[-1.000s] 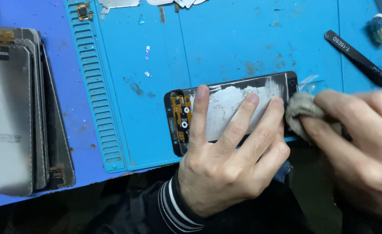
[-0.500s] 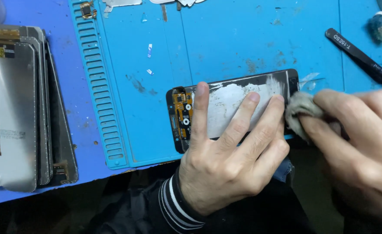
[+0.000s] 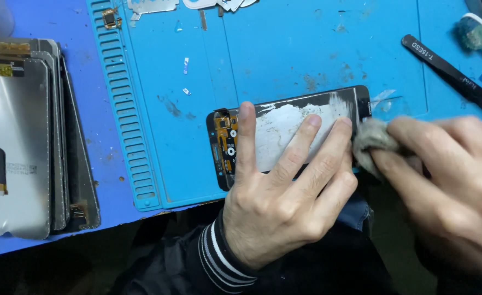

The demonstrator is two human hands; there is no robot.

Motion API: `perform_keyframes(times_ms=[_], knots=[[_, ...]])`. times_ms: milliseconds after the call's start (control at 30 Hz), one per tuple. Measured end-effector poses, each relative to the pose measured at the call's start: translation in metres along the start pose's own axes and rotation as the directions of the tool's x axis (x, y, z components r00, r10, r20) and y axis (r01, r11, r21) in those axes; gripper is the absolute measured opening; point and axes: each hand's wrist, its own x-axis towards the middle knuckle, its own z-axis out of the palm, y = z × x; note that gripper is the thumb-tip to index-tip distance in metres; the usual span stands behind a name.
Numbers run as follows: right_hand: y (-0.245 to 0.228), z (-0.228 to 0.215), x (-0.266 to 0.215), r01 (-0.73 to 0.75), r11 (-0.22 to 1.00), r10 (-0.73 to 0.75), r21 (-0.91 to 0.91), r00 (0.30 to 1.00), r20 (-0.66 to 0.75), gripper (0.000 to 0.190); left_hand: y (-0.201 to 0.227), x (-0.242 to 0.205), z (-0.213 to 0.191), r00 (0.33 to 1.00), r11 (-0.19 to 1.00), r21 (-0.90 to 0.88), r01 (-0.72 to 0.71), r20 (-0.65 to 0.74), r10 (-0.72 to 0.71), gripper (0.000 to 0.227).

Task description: The person cleans the back of a disassembled smartphone screen using a cloth and a metal scraper. They wipe the surface to remove residue and then use the scraper to lift and remove stubborn adhesive or debris from the edges and corners.

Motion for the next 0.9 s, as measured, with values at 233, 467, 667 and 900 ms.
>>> perform_keyframes(times_ms=[233, 467, 667, 900], knots=[[-0.008, -0.005, 0.004, 0.019, 0.998, -0.018, -0.053, 1.000, 0.023, 0.034, 0.000, 0.001, 0.000, 1.000, 1.000, 0.005, -0.006, -0.001, 0.006, 0.018], [-0.001, -0.005, -0.002, 0.044, 0.995, -0.039, -0.094, 0.998, 0.052, 0.034, -0.001, 0.001, 0.003, 1.000, 1.000, 0.013, -0.016, -0.023, 0.016, 0.012], [-0.015, -0.005, -0.001, -0.018, 0.999, 0.016, -0.042, 0.998, -0.068, 0.031, 0.002, -0.002, 0.001, 1.000, 1.000, 0.007, -0.020, -0.015, 0.020, 0.015], [-0.018, -0.002, 0.008, -0.014, 0.989, -0.008, -0.144, 0.989, -0.150, 0.027, 0.002, -0.002, 0.001, 0.999, 0.999, 0.016, -0.044, 0.000, 0.044, 0.013]])
